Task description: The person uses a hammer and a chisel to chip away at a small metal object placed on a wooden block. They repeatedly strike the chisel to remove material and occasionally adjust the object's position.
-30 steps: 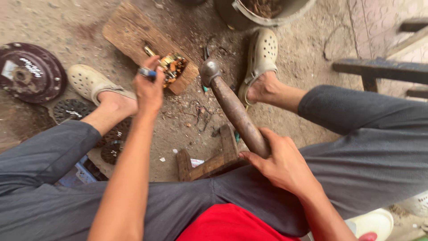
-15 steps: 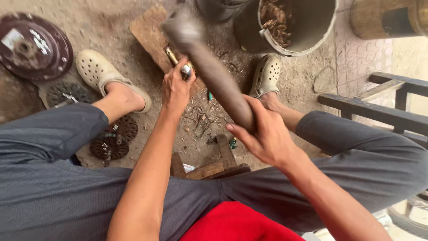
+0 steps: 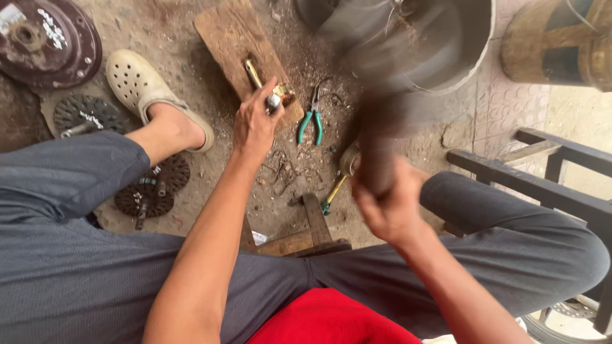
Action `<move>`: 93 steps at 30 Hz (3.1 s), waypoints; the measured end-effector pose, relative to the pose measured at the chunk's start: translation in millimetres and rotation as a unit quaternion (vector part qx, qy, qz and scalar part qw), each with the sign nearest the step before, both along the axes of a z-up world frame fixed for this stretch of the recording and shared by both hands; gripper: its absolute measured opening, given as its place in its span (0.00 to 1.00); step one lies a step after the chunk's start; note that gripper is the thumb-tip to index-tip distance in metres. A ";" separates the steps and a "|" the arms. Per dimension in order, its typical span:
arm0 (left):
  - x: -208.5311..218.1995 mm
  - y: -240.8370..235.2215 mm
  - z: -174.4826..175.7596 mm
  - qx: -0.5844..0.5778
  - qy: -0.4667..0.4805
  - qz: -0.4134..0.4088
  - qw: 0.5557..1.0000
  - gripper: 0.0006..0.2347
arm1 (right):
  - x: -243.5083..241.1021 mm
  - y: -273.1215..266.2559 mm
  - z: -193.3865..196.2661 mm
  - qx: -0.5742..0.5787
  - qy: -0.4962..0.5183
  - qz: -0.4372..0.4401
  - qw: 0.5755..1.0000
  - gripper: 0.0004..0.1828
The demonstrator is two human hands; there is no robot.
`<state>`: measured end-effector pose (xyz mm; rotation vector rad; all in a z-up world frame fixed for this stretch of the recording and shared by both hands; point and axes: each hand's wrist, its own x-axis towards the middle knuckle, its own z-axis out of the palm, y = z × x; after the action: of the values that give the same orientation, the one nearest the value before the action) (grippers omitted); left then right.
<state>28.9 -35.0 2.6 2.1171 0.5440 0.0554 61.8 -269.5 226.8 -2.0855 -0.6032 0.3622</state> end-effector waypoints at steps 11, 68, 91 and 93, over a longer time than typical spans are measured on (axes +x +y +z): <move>10.3 -0.9 -1.1 0.031 0.058 0.029 0.997 0.21 | -8.6 -61.9 -11.1 -0.408 0.322 -0.069 0.852 0.28; 19.5 53.2 49.3 0.024 0.260 -0.028 0.965 0.13 | 6.7 -27.0 -107.7 -0.425 0.374 -0.055 0.823 0.27; 18.5 -50.1 108.3 -0.055 0.120 -0.308 0.942 0.10 | 42.7 -4.7 -111.0 0.058 0.580 -0.052 0.811 0.27; 17.9 -50.9 108.5 -0.072 0.130 -0.312 0.938 0.15 | 41.9 -6.5 -111.9 0.022 0.578 -0.034 0.815 0.24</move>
<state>46.8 -85.9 111.1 2.0701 -0.0003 -0.6119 103.6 -276.0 114.9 -1.4346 0.2101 1.3992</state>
